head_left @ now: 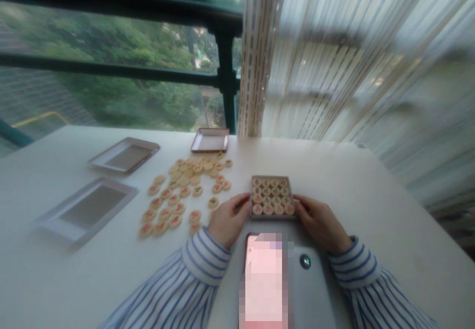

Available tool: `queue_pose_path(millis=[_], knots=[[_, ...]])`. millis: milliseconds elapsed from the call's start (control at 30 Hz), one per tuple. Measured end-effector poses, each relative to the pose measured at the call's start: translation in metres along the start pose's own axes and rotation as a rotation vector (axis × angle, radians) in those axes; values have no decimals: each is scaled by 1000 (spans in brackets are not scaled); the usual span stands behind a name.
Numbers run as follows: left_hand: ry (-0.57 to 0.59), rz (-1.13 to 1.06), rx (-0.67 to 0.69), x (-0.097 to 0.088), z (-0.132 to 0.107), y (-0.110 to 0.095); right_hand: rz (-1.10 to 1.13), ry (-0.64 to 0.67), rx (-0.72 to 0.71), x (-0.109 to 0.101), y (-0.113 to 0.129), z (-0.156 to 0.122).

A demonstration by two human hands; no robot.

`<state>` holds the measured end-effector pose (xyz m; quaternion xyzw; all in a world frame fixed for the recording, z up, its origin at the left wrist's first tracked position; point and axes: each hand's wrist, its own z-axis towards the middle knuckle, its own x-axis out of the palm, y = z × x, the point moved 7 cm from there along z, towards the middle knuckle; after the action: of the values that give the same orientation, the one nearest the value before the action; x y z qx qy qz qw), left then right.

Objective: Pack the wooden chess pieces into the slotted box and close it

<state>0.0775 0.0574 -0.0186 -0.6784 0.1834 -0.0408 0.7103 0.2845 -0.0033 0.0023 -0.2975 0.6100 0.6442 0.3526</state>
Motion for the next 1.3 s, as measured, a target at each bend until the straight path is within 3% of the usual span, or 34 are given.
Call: queue_pose_path(millis=[233, 1300], knots=[[22, 9, -20, 2, -1, -7, 17, 0, 2, 1, 0, 1], [-13, 162, 7, -4, -1, 2, 43, -18, 13, 1, -1, 0]])
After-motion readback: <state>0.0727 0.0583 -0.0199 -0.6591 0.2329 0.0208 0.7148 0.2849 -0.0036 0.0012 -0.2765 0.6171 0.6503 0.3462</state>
